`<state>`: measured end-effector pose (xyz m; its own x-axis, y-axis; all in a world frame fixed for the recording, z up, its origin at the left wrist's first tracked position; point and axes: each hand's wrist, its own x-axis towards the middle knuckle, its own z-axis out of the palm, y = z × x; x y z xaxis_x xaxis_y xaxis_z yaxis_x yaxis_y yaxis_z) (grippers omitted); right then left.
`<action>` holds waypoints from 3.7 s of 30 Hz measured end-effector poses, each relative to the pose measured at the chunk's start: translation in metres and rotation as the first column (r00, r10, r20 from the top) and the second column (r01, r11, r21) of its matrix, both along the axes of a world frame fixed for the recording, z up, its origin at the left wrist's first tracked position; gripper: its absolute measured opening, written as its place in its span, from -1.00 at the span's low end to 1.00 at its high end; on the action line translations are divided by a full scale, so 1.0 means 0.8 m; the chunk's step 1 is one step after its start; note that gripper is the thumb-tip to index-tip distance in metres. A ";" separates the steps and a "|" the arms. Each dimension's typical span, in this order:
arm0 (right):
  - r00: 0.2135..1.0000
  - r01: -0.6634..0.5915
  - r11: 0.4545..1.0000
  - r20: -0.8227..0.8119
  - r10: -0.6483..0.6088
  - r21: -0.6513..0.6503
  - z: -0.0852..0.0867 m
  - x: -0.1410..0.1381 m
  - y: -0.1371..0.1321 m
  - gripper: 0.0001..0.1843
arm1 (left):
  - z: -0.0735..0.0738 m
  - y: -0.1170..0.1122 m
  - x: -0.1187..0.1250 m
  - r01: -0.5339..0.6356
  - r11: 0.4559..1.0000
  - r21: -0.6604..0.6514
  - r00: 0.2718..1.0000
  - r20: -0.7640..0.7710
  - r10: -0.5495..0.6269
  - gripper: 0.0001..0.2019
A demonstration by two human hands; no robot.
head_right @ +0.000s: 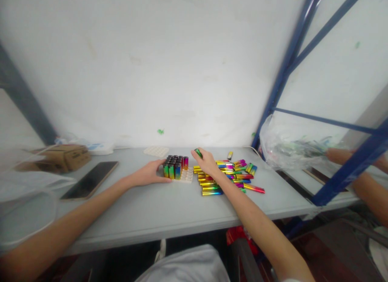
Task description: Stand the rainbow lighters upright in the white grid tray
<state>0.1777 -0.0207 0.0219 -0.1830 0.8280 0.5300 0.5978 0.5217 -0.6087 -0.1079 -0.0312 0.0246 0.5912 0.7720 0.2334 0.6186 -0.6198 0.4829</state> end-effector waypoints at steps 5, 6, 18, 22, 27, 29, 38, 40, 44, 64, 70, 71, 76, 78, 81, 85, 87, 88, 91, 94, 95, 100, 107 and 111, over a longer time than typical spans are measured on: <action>0.968 -0.078 0.996 0.243 0.063 0.053 0.007 0.002 -0.004 -0.52 | 0.001 -0.001 0.000 -0.025 1.000 -0.008 0.999 -0.024 0.025 -0.24; 0.957 -0.082 0.994 0.283 0.057 0.078 0.009 0.002 -0.005 -0.51 | 0.001 -0.001 0.000 -0.022 1.000 -0.007 0.999 -0.026 0.022 -0.24; 0.916 -0.195 0.974 0.332 0.224 -0.117 0.017 0.004 -0.018 -0.55 | -0.002 0.002 -0.001 0.010 1.000 -0.006 1.000 0.002 -0.010 -0.24; 0.855 -0.202 0.977 0.475 0.207 -0.062 0.015 -0.004 -0.017 -0.62 | -0.002 0.002 -0.001 0.025 1.000 0.004 0.999 0.023 -0.025 -0.27; 0.837 0.000 1.000 0.546 -0.009 0.016 0.015 -0.015 -0.020 -0.52 | -0.001 0.000 0.000 0.003 1.000 0.000 1.000 0.011 -0.003 -0.28; 0.866 -0.027 0.999 0.499 0.037 -0.028 0.018 -0.010 -0.018 -0.50 | 0.000 0.000 0.000 -0.007 1.000 -0.005 1.000 0.005 0.007 -0.27; 0.765 0.356 0.934 0.586 -0.268 -0.039 0.029 0.102 0.016 -0.69 | 0.003 -0.001 0.001 -0.010 1.000 -0.003 1.000 -0.016 0.010 -0.27; 0.723 0.400 0.905 0.656 -0.214 -0.145 0.028 0.124 0.018 -0.71 | 0.002 -0.001 0.001 -0.007 1.000 -0.005 1.000 -0.016 0.007 -0.27; 0.766 0.319 0.900 0.641 -0.061 -0.297 0.025 0.137 0.017 -0.76 | -0.001 0.001 0.000 -0.023 1.000 -0.010 1.000 -0.014 0.023 -0.26; 0.828 0.324 0.935 0.521 -0.207 -0.143 0.019 0.095 0.016 -0.79 | 0.001 0.000 0.000 -0.023 1.000 -0.005 1.000 -0.021 0.023 -0.22; 0.977 0.210 0.964 0.071 -0.201 -0.160 0.009 0.084 0.027 -0.69 | 0.001 0.000 0.001 -0.027 1.000 -0.009 0.999 -0.024 0.027 -0.25; 0.982 0.185 0.968 -0.006 -0.188 -0.170 0.008 0.080 0.027 -0.65 | 0.001 0.000 0.001 -0.026 1.000 -0.007 0.999 -0.025 0.026 -0.25; 0.927 -0.078 0.981 -0.375 0.006 -0.178 0.010 0.055 0.022 -0.41 | 0.000 0.001 0.000 -0.036 0.999 -0.003 0.999 -0.035 0.036 -0.24; 0.920 -0.135 0.974 -0.389 0.054 -0.184 0.011 0.046 0.018 -0.43 | 0.000 0.001 0.000 -0.025 1.000 -0.009 0.999 -0.031 0.025 -0.23; 0.956 -0.146 0.971 -0.280 0.089 -0.188 0.012 0.035 0.013 -0.45 | 0.001 0.000 0.000 -0.010 1.000 -0.018 1.000 -0.016 0.009 -0.23; 0.947 -0.245 0.940 -0.266 0.179 -0.239 0.008 0.021 0.006 -0.48 | 0.000 0.001 0.000 -0.012 1.000 -0.017 1.000 -0.011 0.011 -0.24; 0.933 -0.281 0.911 -0.308 0.186 -0.302 0.004 0.014 0.002 -0.52 | -0.001 0.002 0.000 -0.011 1.000 -0.012 1.000 -0.010 0.011 -0.24; 0.933 -0.281 0.902 -0.315 0.176 -0.329 0.002 0.010 0.001 -0.54 | -0.001 0.002 0.000 -0.011 1.000 -0.010 1.000 -0.011 0.011 -0.25; 0.958 -0.220 0.912 -0.255 0.134 -0.346 -0.005 0.003 0.001 -0.51 | -0.002 0.002 0.000 -0.017 1.000 -0.005 1.000 -0.016 0.017 -0.26; 0.993 -0.088 0.957 -0.096 0.063 -0.276 -0.008 -0.001 0.004 -0.41 | -0.001 0.002 0.000 -0.014 1.000 -0.002 1.000 -0.011 0.014 -0.26; 0.998 -0.041 0.967 -0.055 0.028 -0.252 -0.009 -0.002 0.004 -0.40 | -0.001 0.002 0.000 -0.010 1.000 -0.003 1.000 -0.008 0.010 -0.26; 0.992 0.121 0.973 0.003 -0.122 -0.194 -0.008 -0.004 0.003 -0.49 | -0.001 0.001 0.000 -0.017 1.000 -0.004 1.000 -0.014 0.017 -0.24; 0.999 0.051 0.992 0.000 -0.052 -0.118 -0.006 -0.007 0.001 -0.51 | -0.002 0.002 -0.001 -0.001 1.000 -0.002 1.000 -0.008 0.001 -0.24; 0.997 -0.056 0.995 0.052 0.060 -0.077 -0.002 -0.010 -0.007 -0.46 | -0.003 0.003 -0.001 0.030 1.000 -0.002 0.999 0.016 -0.030 -0.25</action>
<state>0.1698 -0.0260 0.0205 -0.2589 0.8522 0.4547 0.6007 0.5107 -0.6151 -0.1090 -0.0284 0.0219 0.6107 0.7543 0.2409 0.5917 -0.6369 0.4942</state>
